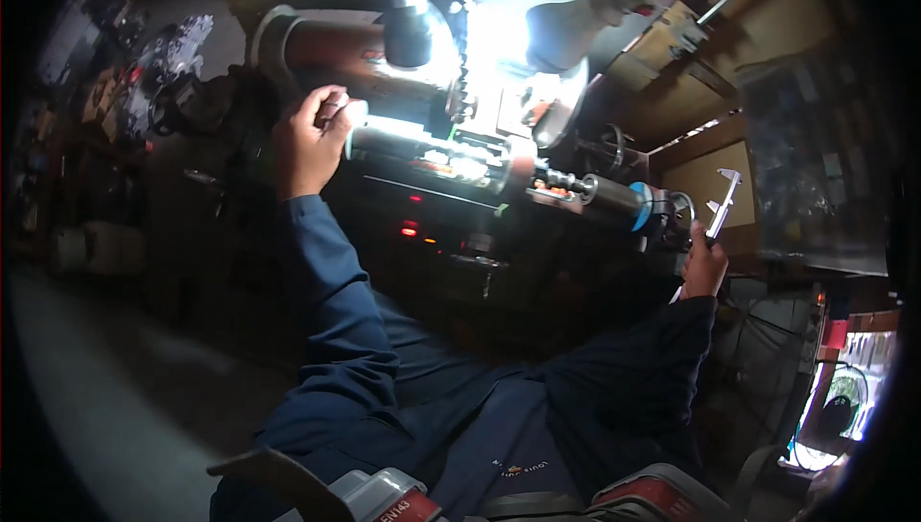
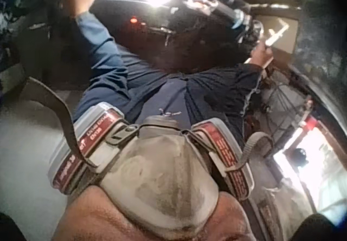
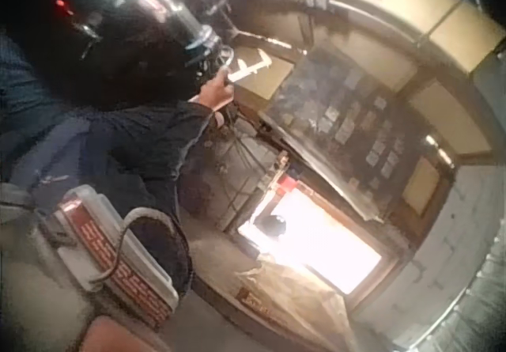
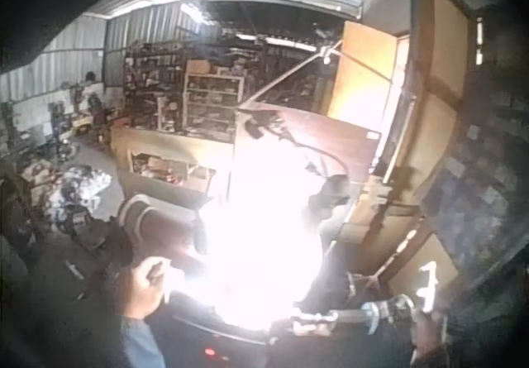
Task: The person grinds a cylindrical metal component using a precision grinding machine, adjusting the machine's feed controls and measuring the part with a caliper between grinding stages.
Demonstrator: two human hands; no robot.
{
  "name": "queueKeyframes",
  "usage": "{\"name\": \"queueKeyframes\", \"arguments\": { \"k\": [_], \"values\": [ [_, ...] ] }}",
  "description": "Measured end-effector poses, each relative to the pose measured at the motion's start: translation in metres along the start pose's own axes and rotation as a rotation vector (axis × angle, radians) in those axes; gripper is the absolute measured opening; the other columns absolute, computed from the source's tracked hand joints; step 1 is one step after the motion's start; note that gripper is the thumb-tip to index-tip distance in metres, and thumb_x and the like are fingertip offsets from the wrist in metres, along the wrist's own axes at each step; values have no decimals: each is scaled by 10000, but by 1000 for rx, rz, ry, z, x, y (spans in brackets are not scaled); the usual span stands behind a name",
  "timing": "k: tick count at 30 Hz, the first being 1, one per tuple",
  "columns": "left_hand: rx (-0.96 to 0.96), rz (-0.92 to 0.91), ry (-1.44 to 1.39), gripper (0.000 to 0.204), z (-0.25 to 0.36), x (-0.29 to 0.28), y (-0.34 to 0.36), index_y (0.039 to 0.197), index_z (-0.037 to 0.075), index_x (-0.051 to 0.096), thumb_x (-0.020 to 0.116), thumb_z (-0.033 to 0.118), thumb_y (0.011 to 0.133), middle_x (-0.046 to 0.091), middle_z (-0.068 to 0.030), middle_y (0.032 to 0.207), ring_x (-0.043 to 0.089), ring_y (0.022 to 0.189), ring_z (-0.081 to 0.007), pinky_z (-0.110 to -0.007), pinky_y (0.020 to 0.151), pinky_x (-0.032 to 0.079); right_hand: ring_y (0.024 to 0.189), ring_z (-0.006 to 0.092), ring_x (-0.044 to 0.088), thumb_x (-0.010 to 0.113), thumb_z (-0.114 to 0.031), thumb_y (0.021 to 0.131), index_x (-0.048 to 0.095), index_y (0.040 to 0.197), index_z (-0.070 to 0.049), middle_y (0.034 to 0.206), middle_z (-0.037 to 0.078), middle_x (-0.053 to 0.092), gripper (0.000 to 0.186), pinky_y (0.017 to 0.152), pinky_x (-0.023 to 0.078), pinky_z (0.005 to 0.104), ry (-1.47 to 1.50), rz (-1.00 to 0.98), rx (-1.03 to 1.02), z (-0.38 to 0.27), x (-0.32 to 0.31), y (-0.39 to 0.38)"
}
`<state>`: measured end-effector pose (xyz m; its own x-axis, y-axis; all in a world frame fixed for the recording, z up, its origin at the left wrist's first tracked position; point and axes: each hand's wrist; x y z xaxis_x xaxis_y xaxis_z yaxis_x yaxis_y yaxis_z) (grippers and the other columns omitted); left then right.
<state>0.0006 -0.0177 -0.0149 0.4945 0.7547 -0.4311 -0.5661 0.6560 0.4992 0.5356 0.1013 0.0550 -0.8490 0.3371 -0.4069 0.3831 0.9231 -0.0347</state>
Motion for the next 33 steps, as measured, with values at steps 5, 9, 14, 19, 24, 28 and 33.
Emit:
{"name": "queueKeyframes", "arguments": {
  "k": [5,9,14,19,24,28,33],
  "values": [
    [116,31,71,298,13,-8,0,975,62,667,726,300,806,677,-108,853,630,780,-271,-376,691,499,521,182,468,672,-449,848,589,663,74,549,87,528,561,513,385,384,-387,155,-258,33,4,44],
    [126,44,83,294,20,-13,0,966,41,662,728,283,812,675,-94,818,626,756,-257,-373,685,494,559,178,477,659,-436,860,612,758,81,603,105,554,529,549,400,384,-497,212,-313,47,5,39],
    [146,62,58,259,14,-10,1,939,56,659,730,265,803,682,-49,812,625,738,-221,-350,680,485,503,159,497,632,-424,884,617,872,41,630,66,559,465,472,372,314,-162,252,-137,88,6,7],
    [165,64,94,245,10,-9,4,930,64,661,732,257,798,684,-46,816,634,747,-217,-350,702,492,431,91,457,630,-454,886,603,877,-4,631,14,544,450,361,294,226,-96,181,-13,34,12,9],
    [115,26,27,240,8,-9,3,908,58,662,730,262,801,688,-59,831,647,780,-224,-351,731,501,432,73,413,633,-425,893,557,802,-37,588,-10,484,406,367,268,239,-71,235,-43,52,21,-1],
    [113,25,20,249,6,-12,4,913,57,663,730,269,802,690,-66,845,649,789,-229,-355,738,502,448,68,392,615,-395,913,491,735,-64,562,-27,406,396,386,264,225,-134,191,-26,42,16,-12],
    [134,28,34,256,3,-7,4,913,65,666,730,286,801,691,-67,861,649,792,-234,-360,761,497,508,45,337,571,-348,954,588,1050,-43,607,-54,340,321,455,288,199,302,180,-280,-22,53,-52]
  ]
}}
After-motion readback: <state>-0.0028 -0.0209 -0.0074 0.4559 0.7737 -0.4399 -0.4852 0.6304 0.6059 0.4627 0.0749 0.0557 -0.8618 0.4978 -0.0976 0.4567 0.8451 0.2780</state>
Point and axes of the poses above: each hand's wrist, its own y-axis towards the middle knuckle, its own x-axis out of the palm, z = x × y
